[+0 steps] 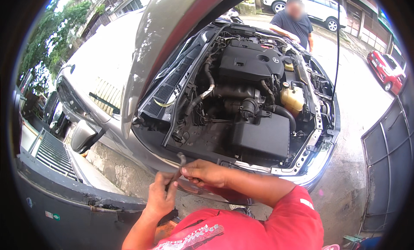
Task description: The person aligns a car bumper cover onto the front of a vehicle, presses it into place, and fastens clips and bolts along the radiator support using a wrench.
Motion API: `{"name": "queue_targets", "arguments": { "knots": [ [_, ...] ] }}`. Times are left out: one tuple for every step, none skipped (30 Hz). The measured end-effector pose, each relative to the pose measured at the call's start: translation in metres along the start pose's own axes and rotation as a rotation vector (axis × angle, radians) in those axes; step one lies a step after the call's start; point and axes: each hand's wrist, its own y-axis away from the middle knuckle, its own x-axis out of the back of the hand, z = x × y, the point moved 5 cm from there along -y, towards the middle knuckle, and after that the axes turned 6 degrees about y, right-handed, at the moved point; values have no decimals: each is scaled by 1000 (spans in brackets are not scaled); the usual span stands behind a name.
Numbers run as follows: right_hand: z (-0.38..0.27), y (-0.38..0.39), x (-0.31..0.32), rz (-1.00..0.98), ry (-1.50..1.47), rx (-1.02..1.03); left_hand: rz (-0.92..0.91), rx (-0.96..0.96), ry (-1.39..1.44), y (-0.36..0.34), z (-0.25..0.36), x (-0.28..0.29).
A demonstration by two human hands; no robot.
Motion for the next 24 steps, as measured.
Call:
{"name": "queue_targets", "arguments": {
  "knots": [
    [0,11,1,77,-24,78,-86,-52,-14,-18,11,-14],
    [-7,18,3,238,-79,173,-144,-45,58,-28,17,-30],
    [-16,28,8,400,-130,269,-200,-45,132,-40,23,-45],
    [-14,38,21,487,-323,290,-258,-42,205,-52,28,-54],
    [-9,54,38,569,-523,305,-316,4,148,-67,30,-59],
    [-8,71,63,669,-618,421,-383,39,102,-91,34,-66],
    [-6,89,86,633,-631,558,-448,74,54,-116,38,-72],
    [-4,110,99,677,-686,575,-324,-27,91,-146,28,-69],
    [3,128,115,729,-702,603,-227,-48,-5,-185,8,-67],
    [13,146,128,716,-749,636,-124,-61,-102,-226,-9,-58],
    [21,163,139,708,-790,672,-99,55,-171,-269,-16,-50],
    [28,163,139,678,-838,673,52,-36,-359,-302,-61,-27],
    [39,165,137,660,-883,670,144,-19,-457,-329,-99,-4],
    [50,164,132,634,-926,664,256,-88,-541,-346,-148,23],
    [53,162,127,659,-955,610,260,-90,-649,-366,-187,43],
    [61,158,129,618,-980,619,226,66,-498,-380,-226,65],
    [72,154,127,597,-1020,629,171,218,-339,-386,-258,76],
    [77,151,127,612,-1042,618,130,255,-317,-396,-269,71],
    [80,151,131,632,-1052,598,94,297,-281,-401,-277,61],
    [79,158,145,697,-1044,614,-6,374,-197,-425,-252,17],
    [80,155,145,703,-1015,596,-12,371,-109,-422,-257,11],
    [80,152,144,709,-987,580,-6,363,-154,-420,-261,6],
    [81,149,143,716,-962,568,-4,352,-202,-419,-265,4],
    [81,147,143,694,-964,570,36,306,-289,-421,-266,5]
  ]
}}
